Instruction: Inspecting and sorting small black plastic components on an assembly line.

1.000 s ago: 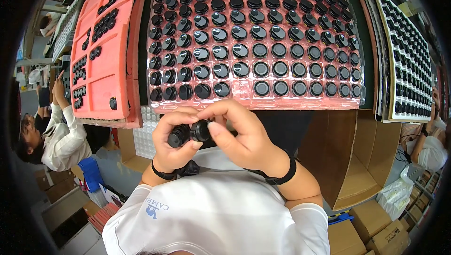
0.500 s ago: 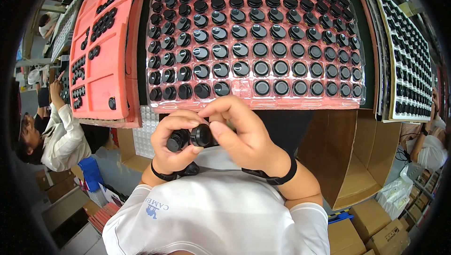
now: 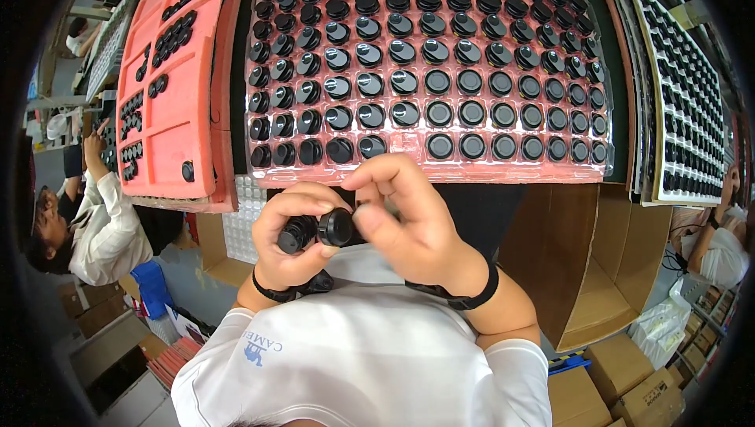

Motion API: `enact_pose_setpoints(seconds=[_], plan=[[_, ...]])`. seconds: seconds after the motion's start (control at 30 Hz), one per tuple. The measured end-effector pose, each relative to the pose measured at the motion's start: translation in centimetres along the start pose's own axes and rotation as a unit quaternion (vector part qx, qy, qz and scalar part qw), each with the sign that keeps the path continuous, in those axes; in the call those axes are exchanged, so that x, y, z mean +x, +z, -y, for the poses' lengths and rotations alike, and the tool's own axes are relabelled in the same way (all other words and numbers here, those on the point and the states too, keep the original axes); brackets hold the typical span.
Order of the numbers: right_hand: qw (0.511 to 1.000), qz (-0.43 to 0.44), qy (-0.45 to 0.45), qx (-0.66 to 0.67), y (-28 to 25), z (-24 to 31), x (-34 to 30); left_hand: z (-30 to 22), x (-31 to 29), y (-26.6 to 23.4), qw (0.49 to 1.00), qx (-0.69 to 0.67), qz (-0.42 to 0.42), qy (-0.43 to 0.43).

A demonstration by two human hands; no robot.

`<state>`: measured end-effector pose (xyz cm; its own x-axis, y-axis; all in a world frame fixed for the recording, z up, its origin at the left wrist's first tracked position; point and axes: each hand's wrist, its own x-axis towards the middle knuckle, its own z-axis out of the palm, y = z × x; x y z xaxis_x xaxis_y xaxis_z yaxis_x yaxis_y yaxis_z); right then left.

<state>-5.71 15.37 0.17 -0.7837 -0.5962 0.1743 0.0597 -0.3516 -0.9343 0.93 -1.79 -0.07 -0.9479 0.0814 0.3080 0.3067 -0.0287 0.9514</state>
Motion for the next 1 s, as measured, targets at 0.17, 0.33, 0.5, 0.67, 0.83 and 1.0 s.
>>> enact_pose_setpoints(seconds=[0.17,0.33,0.5,0.67,0.83,1.0], plan=[[1.000,0.012,0.005,0.022,-0.3,0.1,-0.2,0.2,-0.1,0.0,1.000,-0.018,-0.001,-0.003],[0.996,0.024,-0.035,-0.083,-0.8,0.1,-0.1,0.4,-0.1,-0.1,0.999,-0.040,-0.013,-0.008],[0.976,0.048,-0.089,-0.194,-1.6,-0.1,-0.2,0.2,-0.2,0.1,0.999,-0.022,-0.028,-0.014],[0.954,0.053,-0.141,-0.260,-1.6,0.1,0.1,0.2,-0.3,0.1,0.998,-0.024,-0.036,-0.053],[0.947,0.061,-0.145,-0.281,-2.0,0.2,0.2,0.4,-0.3,0.0,0.994,-0.025,-0.038,-0.095],[0.956,-0.058,-0.041,-0.286,-2.8,0.2,0.2,0.8,0.1,-0.1,0.990,-0.050,-0.053,-0.123]])
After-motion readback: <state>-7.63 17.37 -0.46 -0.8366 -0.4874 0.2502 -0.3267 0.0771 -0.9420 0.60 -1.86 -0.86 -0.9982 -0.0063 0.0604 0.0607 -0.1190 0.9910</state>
